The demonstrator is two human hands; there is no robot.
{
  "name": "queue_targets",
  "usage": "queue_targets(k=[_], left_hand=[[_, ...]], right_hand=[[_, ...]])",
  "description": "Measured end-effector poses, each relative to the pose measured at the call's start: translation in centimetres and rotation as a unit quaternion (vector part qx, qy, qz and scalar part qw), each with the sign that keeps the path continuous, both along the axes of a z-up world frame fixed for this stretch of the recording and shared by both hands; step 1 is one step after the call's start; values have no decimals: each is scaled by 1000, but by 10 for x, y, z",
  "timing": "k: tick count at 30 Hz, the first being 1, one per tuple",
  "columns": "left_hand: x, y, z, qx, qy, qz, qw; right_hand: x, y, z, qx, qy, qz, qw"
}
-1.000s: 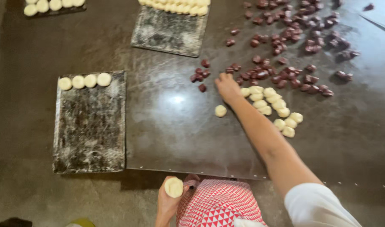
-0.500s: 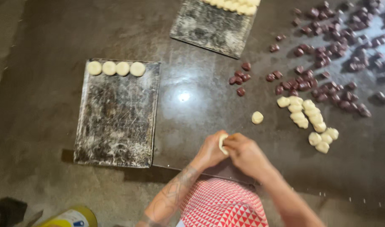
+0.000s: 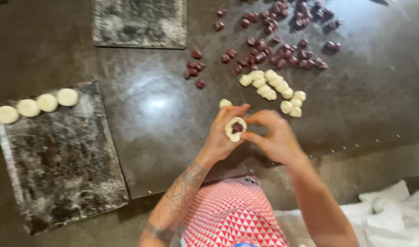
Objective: The person prepares pieces of dough by hand on a large table, placing them onto baking trays.
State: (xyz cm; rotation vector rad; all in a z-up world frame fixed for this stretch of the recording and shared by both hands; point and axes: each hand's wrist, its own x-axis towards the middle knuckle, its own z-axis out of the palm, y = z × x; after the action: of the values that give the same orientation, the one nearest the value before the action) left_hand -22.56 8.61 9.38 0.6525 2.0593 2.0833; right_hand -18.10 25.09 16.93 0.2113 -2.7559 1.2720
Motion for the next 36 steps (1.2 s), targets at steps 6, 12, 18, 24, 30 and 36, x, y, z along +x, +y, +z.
queue_targets(k=[6, 12, 18, 24, 30, 36], left_hand=[[21, 61, -36, -91, 128, -28, 987], [54, 108, -119, -184, -157, 62, 968], [94, 128, -157, -232, 75, 103, 964], [99, 113, -162, -259, -48, 61, 963], [79, 134, -164, -382, -12, 25, 924], [98, 142, -149, -410, 59, 69, 907]], right_hand=[[38, 21, -42, 203, 36, -61, 977], [68, 92, -84, 46, 9, -27, 999], [60, 120, -183, -10, -199, -21, 980], [56, 148, -210, -6, -219, 89, 972], [49, 147, -234, 61, -119, 112, 985], [-1, 138, -201, 333, -166, 217, 903]])
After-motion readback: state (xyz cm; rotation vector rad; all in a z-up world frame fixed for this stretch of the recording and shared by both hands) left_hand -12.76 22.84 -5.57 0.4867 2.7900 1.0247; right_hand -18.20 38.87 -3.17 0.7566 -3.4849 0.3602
